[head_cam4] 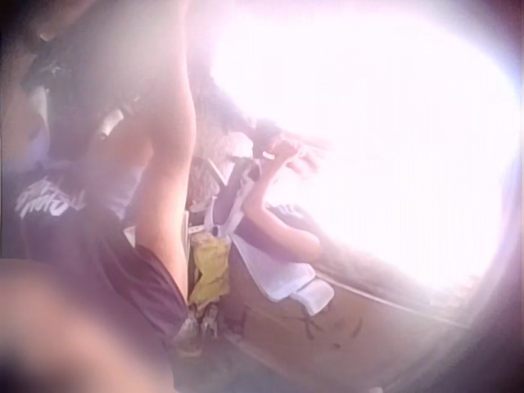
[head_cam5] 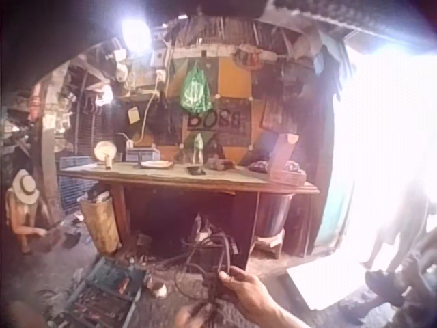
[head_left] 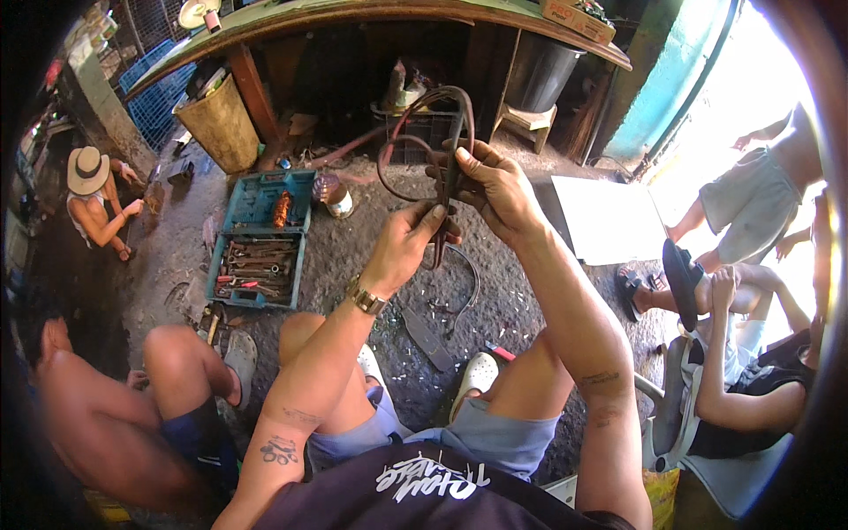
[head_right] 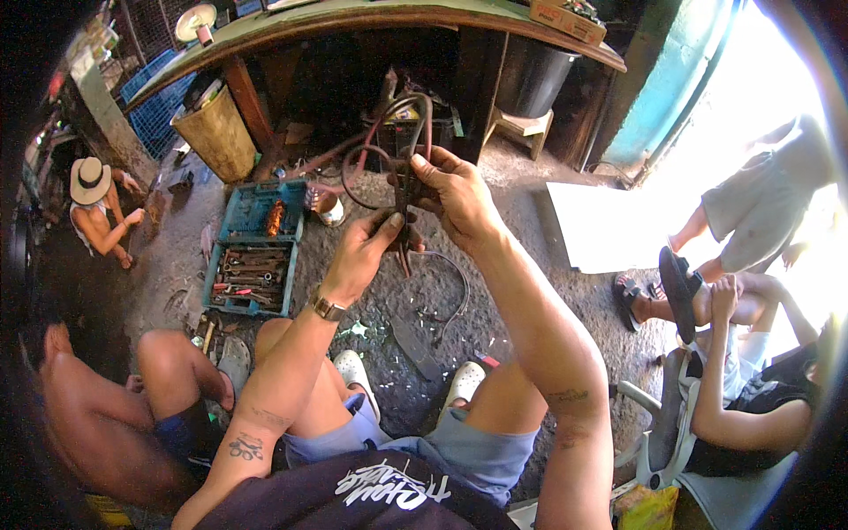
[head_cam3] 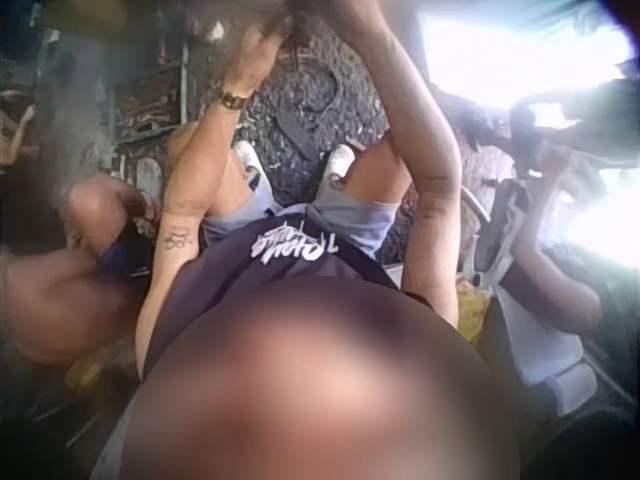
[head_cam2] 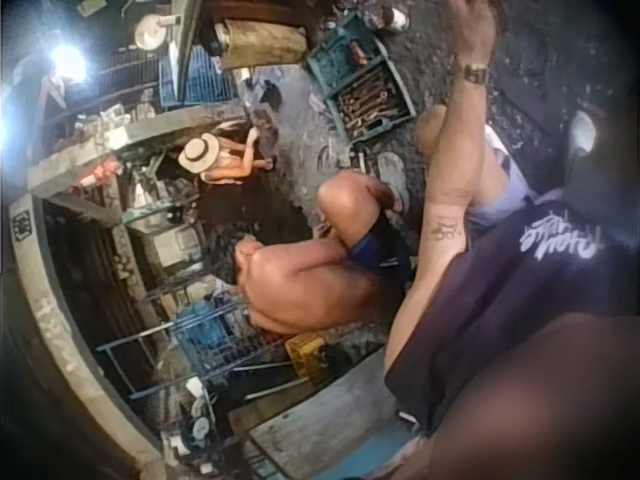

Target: The person strips insulation from a red wire using pliers, twists the exposed strands, and wraps the end with electrical tape. The person handles the wire and tools while seated in a workshop environment.

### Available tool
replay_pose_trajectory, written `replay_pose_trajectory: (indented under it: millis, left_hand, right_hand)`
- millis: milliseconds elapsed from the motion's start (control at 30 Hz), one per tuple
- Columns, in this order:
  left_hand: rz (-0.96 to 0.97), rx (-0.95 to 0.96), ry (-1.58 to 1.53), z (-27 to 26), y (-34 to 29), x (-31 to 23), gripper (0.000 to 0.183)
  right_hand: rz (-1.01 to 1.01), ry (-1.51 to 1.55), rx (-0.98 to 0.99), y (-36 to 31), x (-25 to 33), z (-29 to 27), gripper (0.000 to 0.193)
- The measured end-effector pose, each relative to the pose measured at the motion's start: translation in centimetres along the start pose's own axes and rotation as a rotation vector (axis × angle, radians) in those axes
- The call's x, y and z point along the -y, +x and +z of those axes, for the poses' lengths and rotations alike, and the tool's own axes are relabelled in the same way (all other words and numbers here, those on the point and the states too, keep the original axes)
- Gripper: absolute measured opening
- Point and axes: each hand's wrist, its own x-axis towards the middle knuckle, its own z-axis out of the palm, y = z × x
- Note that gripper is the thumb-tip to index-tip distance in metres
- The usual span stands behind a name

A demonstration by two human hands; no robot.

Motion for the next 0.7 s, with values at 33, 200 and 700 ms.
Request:
replay_pose_trajectory:
  millis: [33, 200, 700]
  left_hand:
    - [-0.015, -0.012, -0.017, 0.0, 0.1, 0.5, 0.028]
    - [-0.087, -0.023, -0.051, -2.6, -0.3, 1.3, 0.028]
    - [-0.198, 0.028, 0.905, -6.0, -1.6, 2.6, 0.045]
  right_hand:
    - [-0.082, -0.226, -0.081, 0.3, -0.6, -1.1, 0.025]
    - [-0.355, -0.52, -0.47, 1.3, 0.7, -10.8, 0.023]
    - [-0.222, 0.175, -0.575, -2.9, -6.4, -22.2, 0.02]
